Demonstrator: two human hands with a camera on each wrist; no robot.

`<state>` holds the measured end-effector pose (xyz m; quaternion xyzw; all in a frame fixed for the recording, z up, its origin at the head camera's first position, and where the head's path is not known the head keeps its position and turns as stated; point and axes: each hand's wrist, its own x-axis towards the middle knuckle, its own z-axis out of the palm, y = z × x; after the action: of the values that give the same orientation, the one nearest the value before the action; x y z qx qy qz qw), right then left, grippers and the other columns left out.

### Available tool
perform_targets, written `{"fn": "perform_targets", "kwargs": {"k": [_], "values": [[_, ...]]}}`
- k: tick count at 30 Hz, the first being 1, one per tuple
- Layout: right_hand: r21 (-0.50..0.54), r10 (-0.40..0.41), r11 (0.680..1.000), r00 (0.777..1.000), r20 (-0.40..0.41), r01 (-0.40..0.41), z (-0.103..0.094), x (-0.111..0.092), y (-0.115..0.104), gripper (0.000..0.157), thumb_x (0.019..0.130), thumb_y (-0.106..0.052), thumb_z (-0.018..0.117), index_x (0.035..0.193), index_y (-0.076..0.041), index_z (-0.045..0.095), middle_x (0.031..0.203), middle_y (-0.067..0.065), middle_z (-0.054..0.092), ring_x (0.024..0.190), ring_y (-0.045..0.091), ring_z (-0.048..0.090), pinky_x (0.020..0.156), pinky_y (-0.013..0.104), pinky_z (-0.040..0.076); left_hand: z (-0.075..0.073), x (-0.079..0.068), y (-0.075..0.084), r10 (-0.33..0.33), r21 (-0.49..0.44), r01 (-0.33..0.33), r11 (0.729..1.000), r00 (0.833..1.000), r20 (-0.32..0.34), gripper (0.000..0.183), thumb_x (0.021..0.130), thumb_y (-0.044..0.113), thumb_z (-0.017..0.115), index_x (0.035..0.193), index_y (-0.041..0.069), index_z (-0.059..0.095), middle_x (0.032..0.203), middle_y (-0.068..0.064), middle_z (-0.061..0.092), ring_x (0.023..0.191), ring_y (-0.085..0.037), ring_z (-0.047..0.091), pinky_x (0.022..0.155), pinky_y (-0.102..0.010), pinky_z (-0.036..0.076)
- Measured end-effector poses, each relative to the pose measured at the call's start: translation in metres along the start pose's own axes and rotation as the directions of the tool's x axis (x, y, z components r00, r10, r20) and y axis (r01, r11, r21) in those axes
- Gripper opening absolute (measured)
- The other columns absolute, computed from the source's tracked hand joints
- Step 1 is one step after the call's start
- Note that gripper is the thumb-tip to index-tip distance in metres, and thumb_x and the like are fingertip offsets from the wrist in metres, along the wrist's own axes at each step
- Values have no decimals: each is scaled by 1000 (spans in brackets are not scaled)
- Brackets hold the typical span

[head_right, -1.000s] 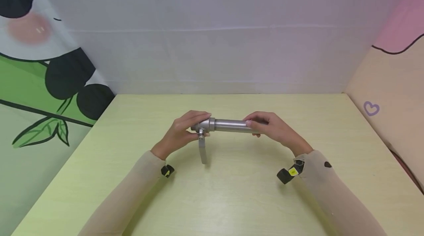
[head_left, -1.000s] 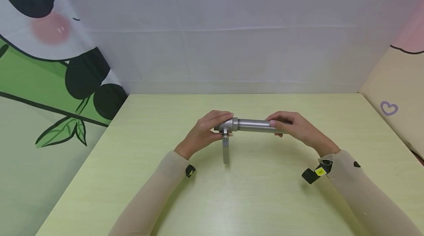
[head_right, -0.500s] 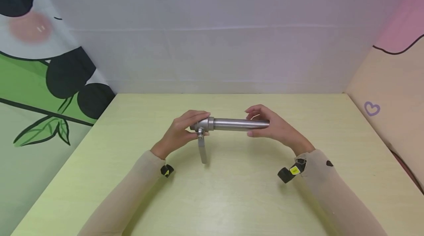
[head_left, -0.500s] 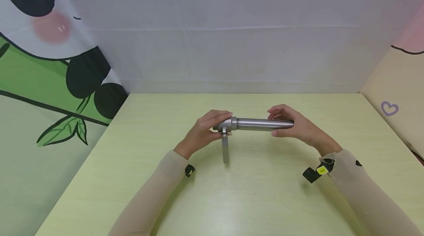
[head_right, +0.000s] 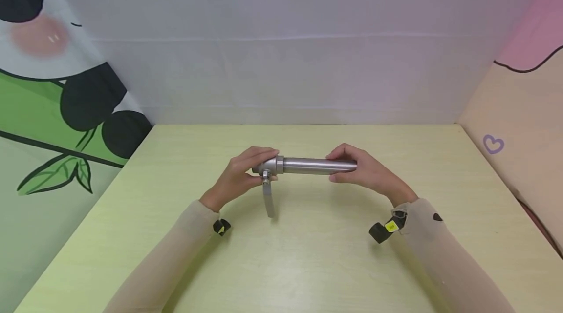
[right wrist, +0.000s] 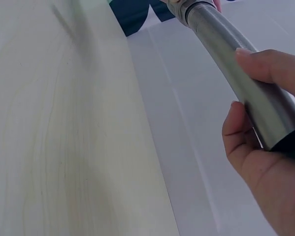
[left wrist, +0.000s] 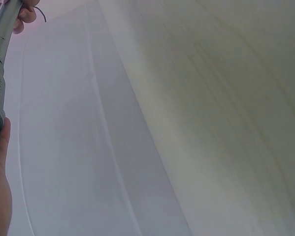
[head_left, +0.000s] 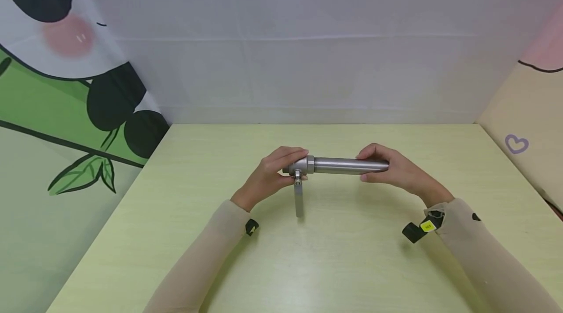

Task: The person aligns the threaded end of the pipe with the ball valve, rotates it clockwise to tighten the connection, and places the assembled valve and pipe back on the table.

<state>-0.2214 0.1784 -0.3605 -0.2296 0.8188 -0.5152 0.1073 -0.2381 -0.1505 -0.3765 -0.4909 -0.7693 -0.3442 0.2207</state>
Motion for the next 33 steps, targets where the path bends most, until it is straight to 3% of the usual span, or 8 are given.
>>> {"fn": "perform_targets", "kwargs": {"k": [12, 20, 28, 33], "values": [[-53, 10, 998, 997, -73, -14, -1, -2, 1, 36, 81, -18, 78, 114, -14, 64, 106, -3, 61, 91, 19, 57, 75, 27, 51, 1, -1, 0, -1, -11, 1, 1000, 1000, -2, 58, 73, 4, 82, 126, 2, 58, 123, -11, 61, 111, -22, 59, 93, -26, 54], [-62, 49, 997, 995, -83, -54, -3, -2, -2, 38, 83, -23, 77, 119, -16, 65, 109, -1, 62, 93, 21, 57, 76, 27, 50, 1, -1, -1, -17, -16, 17, 1000, 1000, -6, 58, 73, 4, 82, 126, 2, 59, 123, -11, 61, 112, -22, 59, 93, -27, 54], [15, 107, 994, 992, -74, -106, -2, -2, -5, 35, 89, -24, 70, 120, -11, 65, 86, 5, 63, 73, 19, 59, 65, 28, 48, 1, 0, 1, -19, -18, 19, 1000, 1000, -9, 57, 73, 5, 82, 125, 1, 59, 123, -11, 61, 111, -22, 59, 92, -27, 54], [49, 117, 992, 991, -70, -113, -3, -3, -6, 33, 90, -25, 69, 119, -10, 66, 83, 3, 65, 68, 17, 58, 66, 28, 45, 1, 1, 1, -15, -13, 14, 1000, 1000, -10, 56, 73, 5, 82, 125, 0, 60, 123, -11, 61, 112, -22, 59, 93, -27, 54]]}}
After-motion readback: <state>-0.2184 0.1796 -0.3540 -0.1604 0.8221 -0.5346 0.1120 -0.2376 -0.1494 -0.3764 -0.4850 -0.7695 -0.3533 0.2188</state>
